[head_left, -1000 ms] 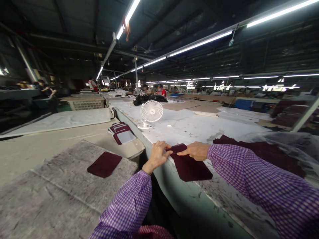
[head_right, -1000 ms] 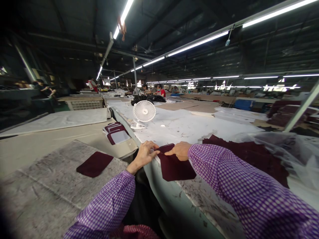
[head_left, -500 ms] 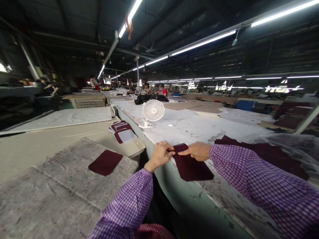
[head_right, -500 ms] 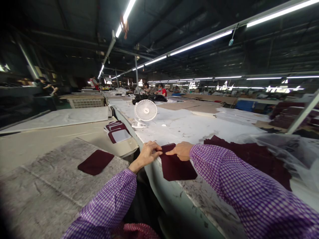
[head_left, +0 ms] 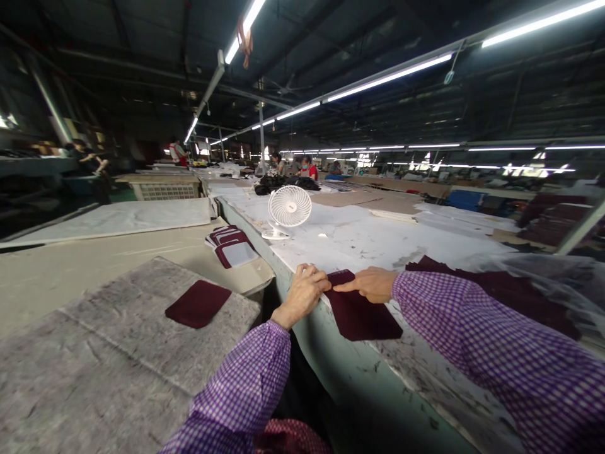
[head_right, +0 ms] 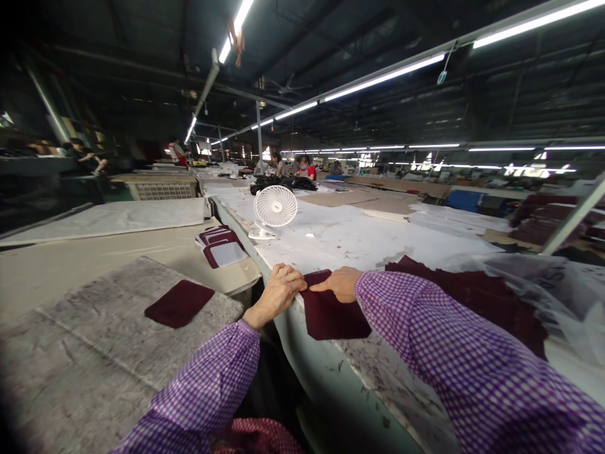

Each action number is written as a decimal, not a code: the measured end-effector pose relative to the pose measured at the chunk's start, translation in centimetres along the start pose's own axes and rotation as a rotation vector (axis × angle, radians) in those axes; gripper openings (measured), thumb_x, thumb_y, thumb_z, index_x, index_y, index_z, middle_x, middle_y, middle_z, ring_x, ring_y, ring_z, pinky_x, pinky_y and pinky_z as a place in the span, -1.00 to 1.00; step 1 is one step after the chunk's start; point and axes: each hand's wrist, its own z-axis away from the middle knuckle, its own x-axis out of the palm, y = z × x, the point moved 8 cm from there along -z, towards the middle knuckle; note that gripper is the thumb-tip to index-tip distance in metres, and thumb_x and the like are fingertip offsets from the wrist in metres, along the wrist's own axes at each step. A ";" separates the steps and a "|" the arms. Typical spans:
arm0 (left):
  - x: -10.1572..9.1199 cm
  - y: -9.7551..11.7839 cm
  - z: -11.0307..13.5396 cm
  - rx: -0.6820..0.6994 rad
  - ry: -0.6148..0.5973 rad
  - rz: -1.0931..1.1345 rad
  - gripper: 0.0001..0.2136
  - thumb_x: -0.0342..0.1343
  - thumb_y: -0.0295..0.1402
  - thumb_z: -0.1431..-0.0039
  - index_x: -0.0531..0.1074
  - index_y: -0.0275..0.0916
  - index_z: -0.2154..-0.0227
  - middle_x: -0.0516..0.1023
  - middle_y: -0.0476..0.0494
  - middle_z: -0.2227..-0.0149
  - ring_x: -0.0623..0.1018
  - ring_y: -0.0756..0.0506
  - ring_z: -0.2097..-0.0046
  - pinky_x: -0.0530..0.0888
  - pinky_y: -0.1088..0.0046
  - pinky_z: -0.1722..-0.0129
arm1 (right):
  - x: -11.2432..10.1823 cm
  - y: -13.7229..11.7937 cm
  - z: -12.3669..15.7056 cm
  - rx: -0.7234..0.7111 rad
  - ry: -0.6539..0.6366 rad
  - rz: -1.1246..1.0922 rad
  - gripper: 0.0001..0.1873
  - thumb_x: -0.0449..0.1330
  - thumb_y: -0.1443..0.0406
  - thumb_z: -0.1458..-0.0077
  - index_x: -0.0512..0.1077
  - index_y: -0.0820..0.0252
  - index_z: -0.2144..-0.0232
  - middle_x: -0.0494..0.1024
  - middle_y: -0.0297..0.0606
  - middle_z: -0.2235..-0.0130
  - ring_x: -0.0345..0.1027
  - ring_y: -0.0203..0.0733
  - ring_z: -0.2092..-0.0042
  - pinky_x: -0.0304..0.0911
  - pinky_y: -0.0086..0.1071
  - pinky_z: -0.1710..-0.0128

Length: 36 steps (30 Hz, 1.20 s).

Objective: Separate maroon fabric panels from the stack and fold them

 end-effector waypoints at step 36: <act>2.8 -3.6 -5.5 -0.594 -0.152 0.116 -0.84 0.20 -0.29 0.13 0.37 -0.26 0.59 0.46 -0.23 0.34 0.42 -0.31 0.12 0.31 0.15 0.15 | 2.4 22.0 16.5 0.692 0.504 -0.564 -0.53 0.15 0.18 0.06 0.42 0.16 0.06 0.54 -0.10 0.09 0.36 0.13 0.01 0.15 -0.03 -0.06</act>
